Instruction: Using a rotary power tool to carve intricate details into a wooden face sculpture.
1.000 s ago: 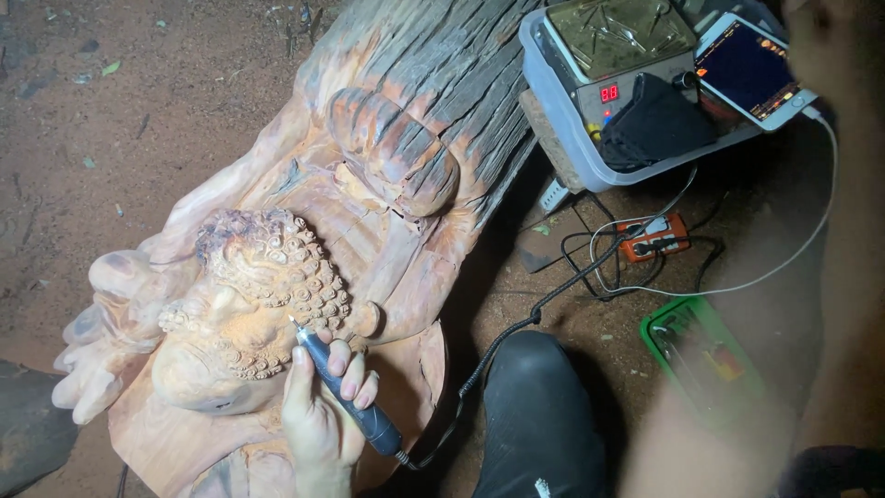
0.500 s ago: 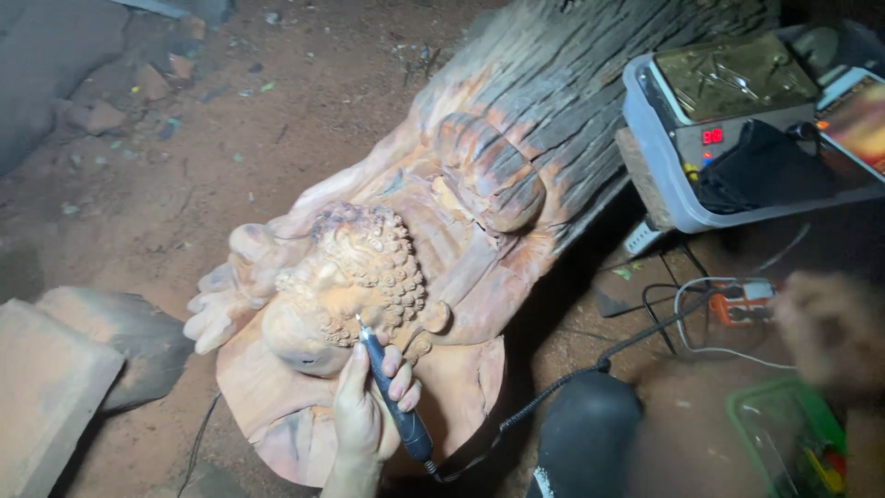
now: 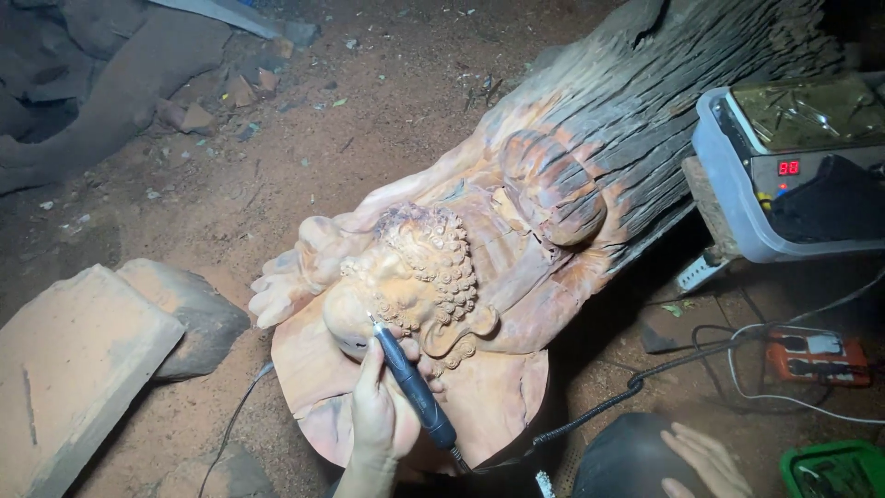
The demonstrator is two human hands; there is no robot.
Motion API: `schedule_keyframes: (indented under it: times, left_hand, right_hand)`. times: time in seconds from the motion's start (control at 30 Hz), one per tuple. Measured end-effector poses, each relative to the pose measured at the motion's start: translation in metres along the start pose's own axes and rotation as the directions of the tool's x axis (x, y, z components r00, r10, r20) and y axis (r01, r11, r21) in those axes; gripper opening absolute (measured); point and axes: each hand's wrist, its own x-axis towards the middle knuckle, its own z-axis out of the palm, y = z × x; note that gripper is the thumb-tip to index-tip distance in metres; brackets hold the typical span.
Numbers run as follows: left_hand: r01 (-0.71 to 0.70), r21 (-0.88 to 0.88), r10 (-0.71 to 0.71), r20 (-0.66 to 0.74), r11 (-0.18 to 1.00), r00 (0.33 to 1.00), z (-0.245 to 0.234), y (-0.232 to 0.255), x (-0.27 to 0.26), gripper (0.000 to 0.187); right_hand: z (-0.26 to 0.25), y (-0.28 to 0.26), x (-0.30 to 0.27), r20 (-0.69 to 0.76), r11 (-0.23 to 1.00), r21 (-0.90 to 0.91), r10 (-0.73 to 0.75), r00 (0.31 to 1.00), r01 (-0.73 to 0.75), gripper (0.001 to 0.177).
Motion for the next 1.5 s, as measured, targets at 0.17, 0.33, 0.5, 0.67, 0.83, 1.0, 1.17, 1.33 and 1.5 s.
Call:
schedule_keyframes:
  times: [0.17,0.33,0.5,0.67,0.83,1.0,1.17,1.33,1.5]
  left_hand:
    - [0.058,-0.066,-0.046,0.166,0.996,0.985,-0.012,0.001,0.000,0.030]
    - [0.119,-0.162,-0.059,0.336,0.980,0.940,-0.015,0.003,0.002,0.028]
    - [0.146,-0.147,-0.073,0.414,0.978,0.908,-0.028,-0.001,0.009,0.033]
    - [0.154,-0.155,-0.063,0.475,0.976,0.878,-0.029,-0.002,0.012,0.033]
    - [0.149,-0.139,-0.064,0.484,0.979,0.873,-0.033,-0.002,0.016,0.032]
    - [0.116,-0.126,-0.062,0.368,0.985,0.928,-0.028,-0.018,0.021,0.037]
    - [0.021,-0.042,-0.023,-0.072,0.999,0.997,0.001,-0.049,0.021,0.023]
    - [0.003,-0.076,-0.009,-0.081,0.997,0.997,0.034,-0.084,0.021,0.025]
    - [0.058,-0.110,-0.053,0.045,0.992,0.998,0.055,-0.098,0.028,0.022]
  right_hand:
    - [0.019,0.023,-0.006,0.078,0.980,0.109,0.156,0.985,-0.164,0.086]
    - [0.027,0.005,-0.019,-0.187,0.951,0.308,0.101,0.977,-0.040,0.080]
    - [0.023,-0.002,-0.028,-0.188,0.965,0.255,0.105,0.976,-0.054,0.077]
    - [0.021,0.002,-0.020,-0.218,0.963,0.266,0.100,0.971,-0.040,0.075]
    - [-0.012,0.003,0.010,-0.430,0.952,-0.051,-0.293,0.854,0.301,0.032]
    - [-0.036,-0.082,0.018,-0.414,0.893,0.087,-0.371,0.831,0.442,0.016]
    - [0.018,-0.159,0.028,-0.177,0.528,0.441,-0.741,0.648,0.725,0.028]
    - [0.069,-0.185,0.025,0.308,0.671,0.586,-0.703,0.641,0.454,0.075]
    - [0.076,-0.159,0.057,0.293,0.756,0.654,-0.269,0.918,0.013,0.069]
